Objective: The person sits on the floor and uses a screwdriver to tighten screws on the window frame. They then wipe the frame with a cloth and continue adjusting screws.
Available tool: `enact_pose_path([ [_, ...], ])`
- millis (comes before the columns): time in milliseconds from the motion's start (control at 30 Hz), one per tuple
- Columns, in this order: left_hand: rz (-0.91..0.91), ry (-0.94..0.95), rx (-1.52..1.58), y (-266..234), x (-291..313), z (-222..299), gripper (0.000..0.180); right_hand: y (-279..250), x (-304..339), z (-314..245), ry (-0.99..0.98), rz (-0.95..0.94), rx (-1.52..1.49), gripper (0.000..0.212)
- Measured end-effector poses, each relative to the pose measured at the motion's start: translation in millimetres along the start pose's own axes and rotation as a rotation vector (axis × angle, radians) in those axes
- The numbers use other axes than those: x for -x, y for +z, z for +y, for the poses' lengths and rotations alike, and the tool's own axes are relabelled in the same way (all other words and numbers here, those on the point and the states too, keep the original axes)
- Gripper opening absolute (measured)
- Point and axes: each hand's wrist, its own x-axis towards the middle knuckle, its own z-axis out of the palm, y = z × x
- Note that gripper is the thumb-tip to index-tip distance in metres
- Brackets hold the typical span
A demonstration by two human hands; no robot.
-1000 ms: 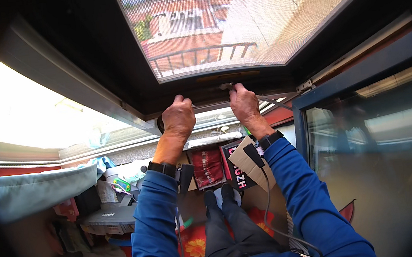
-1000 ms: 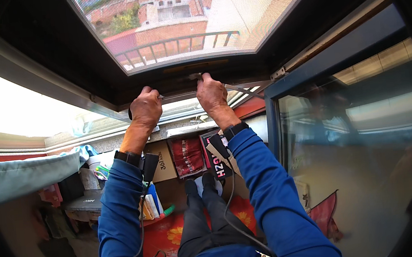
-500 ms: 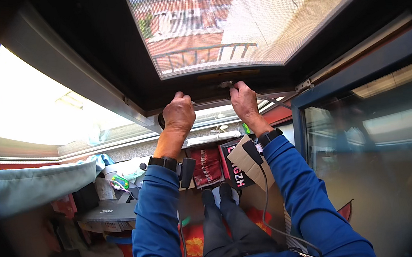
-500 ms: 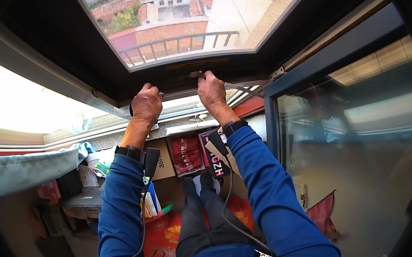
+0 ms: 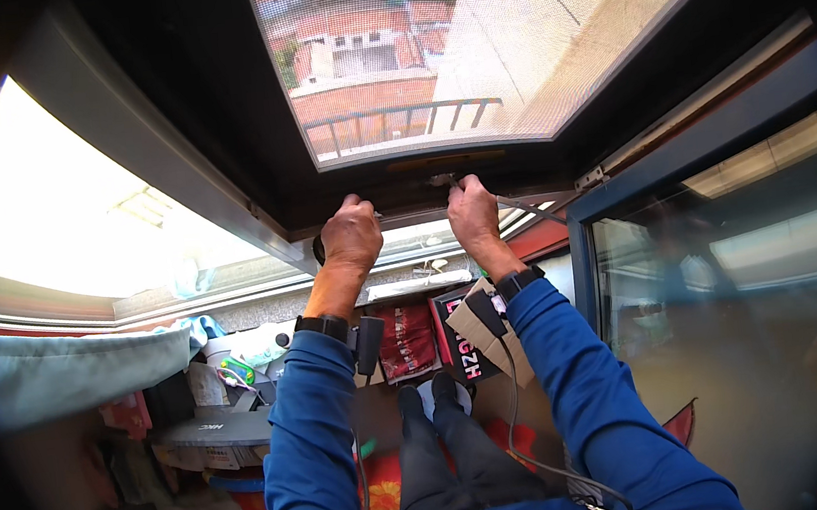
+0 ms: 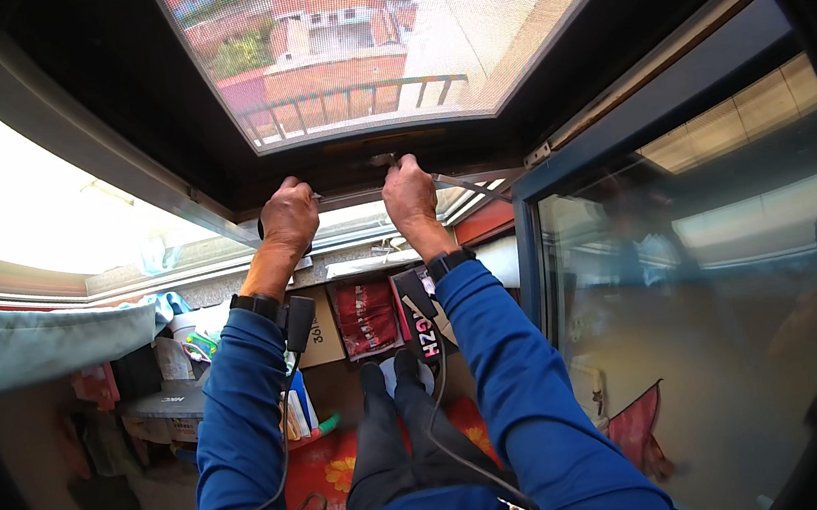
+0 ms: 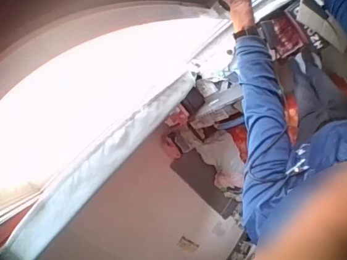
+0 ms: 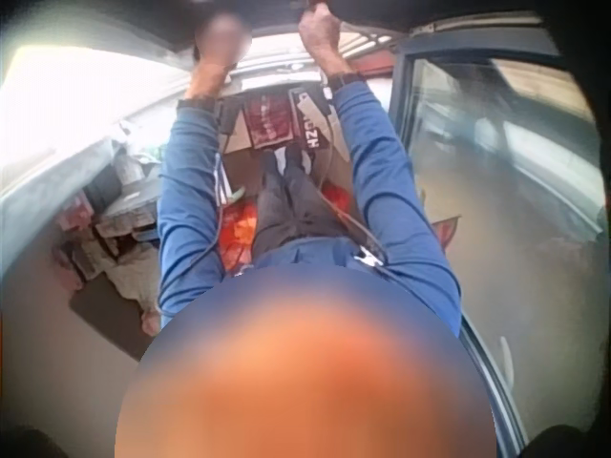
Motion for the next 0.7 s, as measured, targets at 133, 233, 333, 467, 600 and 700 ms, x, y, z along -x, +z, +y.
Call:
enact_pose_path([
  [133, 0.034, -0.007, 0.023, 2, 2, -1, 0.012, -2, 6, 3, -0.086, -0.049, -0.022, 0.023],
  [233, 0.038, -0.009, 0.021, 1, 2, -1, 0.012, 3, 3, 3, -0.153, -0.044, 0.011, 0.022],
  [333, 0.011, -0.037, 0.041, -2, 2, 1, 0.01, 9, -1, 3, -0.061, -0.015, 0.022, 0.023],
  [467, -0.005, -0.06, 0.053, -5, 2, 2, 0.009, 13, -2, 5, -0.004, -0.005, 0.005, 0.024],
  [600, 0.012, -0.05, 0.073, -3, 3, 0, 0.009, 15, -4, 6, 0.01, -0.013, -0.019, 0.024],
  [700, 0.041, -0.031, 0.085, -1, 4, -1, 0.01, 11, -3, 6, -0.035, -0.021, -0.022, 0.023],
])
